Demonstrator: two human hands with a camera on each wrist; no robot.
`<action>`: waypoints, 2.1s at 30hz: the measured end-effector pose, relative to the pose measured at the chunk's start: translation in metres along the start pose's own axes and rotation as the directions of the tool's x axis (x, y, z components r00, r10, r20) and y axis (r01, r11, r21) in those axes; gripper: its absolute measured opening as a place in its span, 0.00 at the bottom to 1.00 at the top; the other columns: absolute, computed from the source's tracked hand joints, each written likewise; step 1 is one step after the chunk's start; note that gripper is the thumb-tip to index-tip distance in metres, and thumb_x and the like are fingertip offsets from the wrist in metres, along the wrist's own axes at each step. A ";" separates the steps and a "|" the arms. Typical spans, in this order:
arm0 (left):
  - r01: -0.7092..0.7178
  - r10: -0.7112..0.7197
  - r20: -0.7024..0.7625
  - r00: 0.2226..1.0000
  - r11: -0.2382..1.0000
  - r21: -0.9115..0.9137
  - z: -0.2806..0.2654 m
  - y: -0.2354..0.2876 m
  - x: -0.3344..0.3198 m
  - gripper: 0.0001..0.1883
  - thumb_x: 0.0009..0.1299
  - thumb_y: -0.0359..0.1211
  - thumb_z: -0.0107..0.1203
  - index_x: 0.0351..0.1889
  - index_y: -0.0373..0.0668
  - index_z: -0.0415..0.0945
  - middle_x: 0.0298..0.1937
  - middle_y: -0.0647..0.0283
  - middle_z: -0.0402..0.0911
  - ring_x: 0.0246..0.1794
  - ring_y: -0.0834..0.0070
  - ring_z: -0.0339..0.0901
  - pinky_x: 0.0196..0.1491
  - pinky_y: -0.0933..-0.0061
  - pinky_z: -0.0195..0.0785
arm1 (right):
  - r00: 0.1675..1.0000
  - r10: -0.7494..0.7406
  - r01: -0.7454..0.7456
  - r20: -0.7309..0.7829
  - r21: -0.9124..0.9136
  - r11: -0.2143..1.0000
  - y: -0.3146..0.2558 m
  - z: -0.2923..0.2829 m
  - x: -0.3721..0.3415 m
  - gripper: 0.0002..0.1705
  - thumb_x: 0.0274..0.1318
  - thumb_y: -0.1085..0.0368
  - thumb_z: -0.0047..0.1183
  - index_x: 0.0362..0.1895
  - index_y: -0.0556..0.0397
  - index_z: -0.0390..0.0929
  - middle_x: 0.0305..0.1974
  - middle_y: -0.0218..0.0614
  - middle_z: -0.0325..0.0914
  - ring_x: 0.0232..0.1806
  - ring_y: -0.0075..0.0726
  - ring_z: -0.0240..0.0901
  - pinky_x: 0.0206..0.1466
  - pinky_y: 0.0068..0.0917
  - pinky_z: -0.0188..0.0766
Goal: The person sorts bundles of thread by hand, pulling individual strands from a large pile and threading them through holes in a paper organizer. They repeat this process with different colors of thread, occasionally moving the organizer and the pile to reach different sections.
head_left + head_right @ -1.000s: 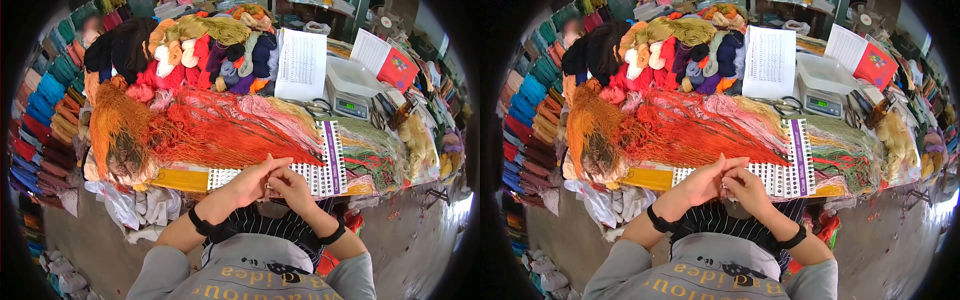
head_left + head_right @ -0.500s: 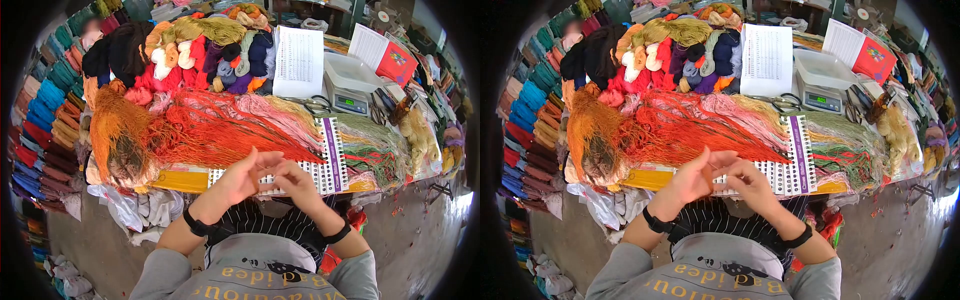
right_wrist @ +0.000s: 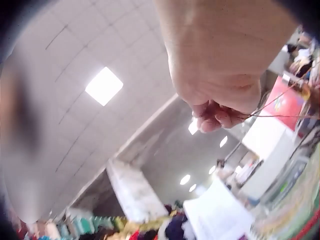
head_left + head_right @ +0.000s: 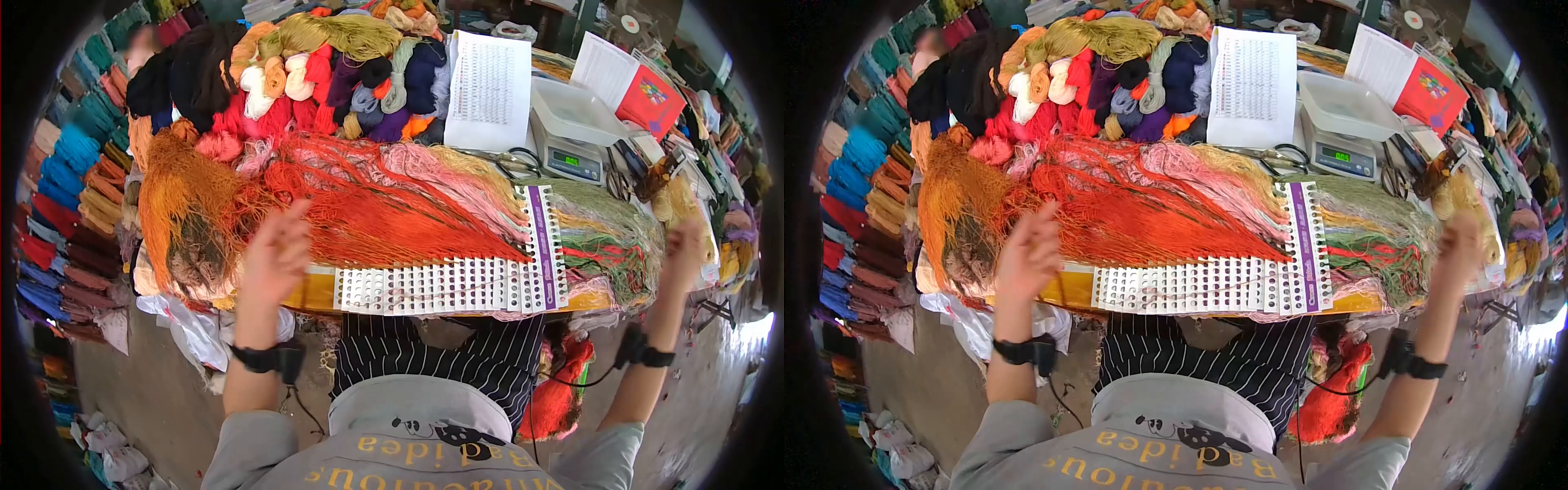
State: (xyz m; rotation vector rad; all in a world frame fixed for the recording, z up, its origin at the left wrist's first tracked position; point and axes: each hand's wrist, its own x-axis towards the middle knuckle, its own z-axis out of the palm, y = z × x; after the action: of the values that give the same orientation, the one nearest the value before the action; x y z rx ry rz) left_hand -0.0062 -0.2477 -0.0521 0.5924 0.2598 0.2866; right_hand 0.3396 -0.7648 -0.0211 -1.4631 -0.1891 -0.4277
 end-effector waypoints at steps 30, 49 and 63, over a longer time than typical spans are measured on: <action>0.323 -0.380 -0.116 0.918 0.541 0.777 0.048 -0.201 0.098 0.09 0.65 0.31 0.49 0.37 0.35 0.76 0.26 0.62 0.79 0.10 0.83 0.65 0.13 0.83 0.51 | 0.514 0.407 -0.178 0.755 -0.370 0.912 0.093 0.176 -0.191 0.12 0.52 0.62 0.54 0.33 0.59 0.76 0.21 0.33 0.76 0.20 0.22 0.71 0.25 0.21 0.67; 0.299 -0.344 0.057 0.937 0.878 0.374 0.039 -0.050 0.056 0.04 0.71 0.32 0.48 0.40 0.44 0.71 0.26 0.70 0.71 0.15 0.88 0.57 0.22 0.84 0.61 | 0.477 0.409 -0.099 0.778 -0.415 0.904 0.085 0.174 -0.194 0.07 0.49 0.65 0.54 0.29 0.57 0.77 0.20 0.33 0.75 0.20 0.25 0.71 0.26 0.24 0.65; -0.538 0.508 0.393 0.766 0.174 0.825 0.048 -0.032 0.048 0.05 0.69 0.32 0.52 0.33 0.45 0.77 0.75 0.59 0.27 0.74 0.57 0.34 0.68 0.57 0.38 | 0.479 0.405 -0.120 0.779 -0.399 0.909 0.086 0.175 -0.194 0.06 0.50 0.68 0.53 0.28 0.59 0.75 0.18 0.30 0.72 0.18 0.22 0.68 0.24 0.22 0.64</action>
State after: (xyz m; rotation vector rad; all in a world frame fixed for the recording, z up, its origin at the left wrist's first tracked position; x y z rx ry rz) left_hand 0.0599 -0.2815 -0.0400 1.8705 0.1484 0.8520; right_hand 0.2196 -0.5560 -0.1546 -1.8700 -0.7047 0.6202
